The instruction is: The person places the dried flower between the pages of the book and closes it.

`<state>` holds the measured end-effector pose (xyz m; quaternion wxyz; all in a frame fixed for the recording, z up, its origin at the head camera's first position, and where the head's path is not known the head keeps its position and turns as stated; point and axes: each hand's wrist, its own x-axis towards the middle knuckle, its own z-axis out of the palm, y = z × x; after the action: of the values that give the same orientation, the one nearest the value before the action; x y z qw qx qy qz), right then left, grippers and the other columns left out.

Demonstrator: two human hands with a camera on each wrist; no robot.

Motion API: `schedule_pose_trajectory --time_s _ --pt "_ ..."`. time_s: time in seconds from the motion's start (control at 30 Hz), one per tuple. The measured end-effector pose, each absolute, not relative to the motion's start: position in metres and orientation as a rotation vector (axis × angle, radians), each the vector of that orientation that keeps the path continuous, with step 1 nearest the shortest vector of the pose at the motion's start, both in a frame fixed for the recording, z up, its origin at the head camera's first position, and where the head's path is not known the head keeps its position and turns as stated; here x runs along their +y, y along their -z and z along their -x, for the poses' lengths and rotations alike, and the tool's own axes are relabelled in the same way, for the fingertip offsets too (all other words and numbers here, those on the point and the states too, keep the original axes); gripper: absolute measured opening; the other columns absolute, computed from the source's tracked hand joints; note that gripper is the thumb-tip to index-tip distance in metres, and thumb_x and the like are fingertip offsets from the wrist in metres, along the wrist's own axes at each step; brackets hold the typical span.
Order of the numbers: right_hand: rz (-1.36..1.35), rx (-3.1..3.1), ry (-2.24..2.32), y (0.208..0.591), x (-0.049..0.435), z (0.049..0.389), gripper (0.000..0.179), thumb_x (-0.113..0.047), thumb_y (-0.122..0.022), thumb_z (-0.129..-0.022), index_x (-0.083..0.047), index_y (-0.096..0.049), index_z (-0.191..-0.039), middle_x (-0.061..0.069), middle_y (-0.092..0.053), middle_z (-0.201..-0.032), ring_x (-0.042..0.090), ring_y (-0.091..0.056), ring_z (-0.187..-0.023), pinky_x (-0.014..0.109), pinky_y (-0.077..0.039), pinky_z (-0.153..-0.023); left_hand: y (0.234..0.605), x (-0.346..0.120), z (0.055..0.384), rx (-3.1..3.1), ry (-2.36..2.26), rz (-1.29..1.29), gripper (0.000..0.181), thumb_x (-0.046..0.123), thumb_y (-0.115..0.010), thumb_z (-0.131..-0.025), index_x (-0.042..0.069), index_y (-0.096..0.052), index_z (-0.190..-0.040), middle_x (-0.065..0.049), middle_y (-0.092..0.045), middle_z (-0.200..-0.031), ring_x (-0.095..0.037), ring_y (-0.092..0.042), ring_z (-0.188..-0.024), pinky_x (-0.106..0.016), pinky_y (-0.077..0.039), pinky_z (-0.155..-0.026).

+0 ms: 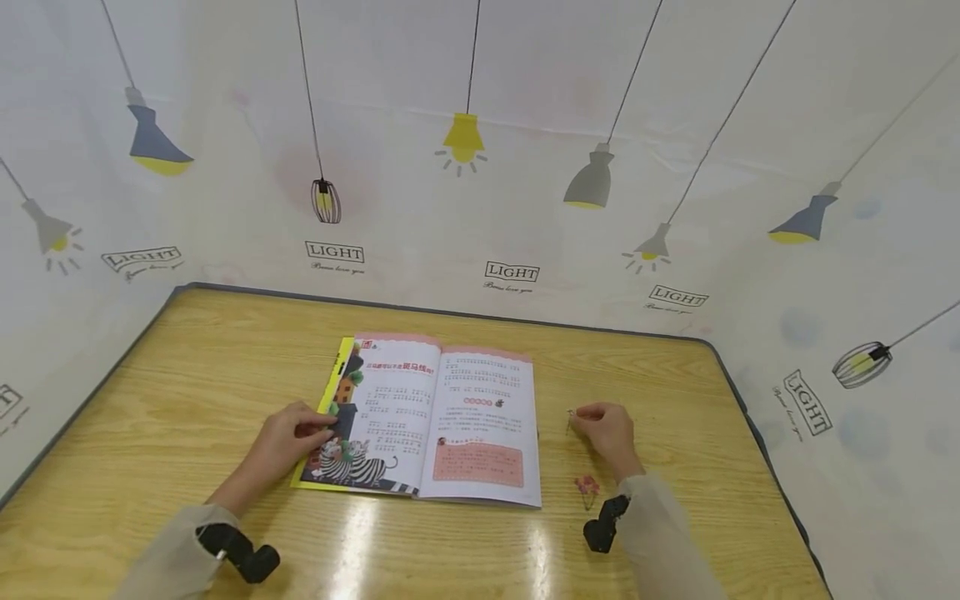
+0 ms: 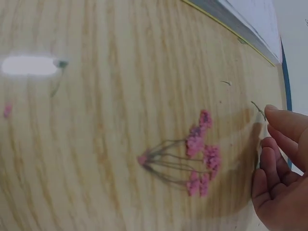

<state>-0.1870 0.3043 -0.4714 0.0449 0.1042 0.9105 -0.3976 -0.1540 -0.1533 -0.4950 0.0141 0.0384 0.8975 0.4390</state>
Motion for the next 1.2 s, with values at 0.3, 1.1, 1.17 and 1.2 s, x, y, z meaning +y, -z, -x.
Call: schedule_pose_trajectory --time_s 0.3,1.1,1.17,1.2 --pt "-0.364 2.900 1.211 0.484 0.298 0.184 0.028 -0.021 -0.071 -0.080 0.004 -0.068 -0.091 0.006 -0.065 -0.077 0.011 -0.053 -0.068 0.026 -0.041 -0.061 0.503 -0.155 0.153 2.745 -1.461 -0.090 0.020 0.004 -0.067 -0.082 0.002 -0.070 -0.102 -0.006 -0.048 -0.086 -0.017 -0.049 -0.074 -0.023 -0.044 -0.061" --pt "-0.306 2.942 1.052 0.484 0.286 0.184 0.023 -0.012 -0.059 -0.081 0.008 -0.068 -0.086 0.012 -0.064 -0.079 0.020 -0.053 -0.069 0.027 -0.040 -0.058 0.503 -0.154 0.149 2.726 -1.538 -0.091 0.020 0.004 -0.067 -0.082 0.001 -0.070 -0.102 -0.006 -0.047 -0.084 -0.016 -0.049 -0.072 -0.023 -0.042 -0.057" --pt "-0.308 2.944 1.051 0.484 0.286 0.184 0.024 -0.012 -0.058 -0.081 0.009 -0.067 -0.086 0.012 -0.064 -0.078 0.021 -0.052 -0.069 0.027 -0.040 -0.058 0.504 -0.154 0.149 2.725 -1.534 -0.084 0.020 0.004 -0.067 -0.082 0.002 -0.070 -0.102 -0.006 -0.047 -0.084 -0.017 -0.049 -0.072 -0.023 -0.042 -0.057" --pt "-0.310 2.946 1.047 0.485 0.287 0.183 0.024 -0.013 -0.058 -0.082 0.009 -0.067 -0.086 0.012 -0.063 -0.078 0.021 -0.052 -0.070 0.027 -0.040 -0.058 0.503 -0.154 0.148 2.728 -1.530 -0.079 0.020 0.005 -0.067 -0.082 0.002 -0.070 -0.102 -0.006 -0.047 -0.084 -0.017 -0.048 -0.072 -0.023 -0.042 -0.057"
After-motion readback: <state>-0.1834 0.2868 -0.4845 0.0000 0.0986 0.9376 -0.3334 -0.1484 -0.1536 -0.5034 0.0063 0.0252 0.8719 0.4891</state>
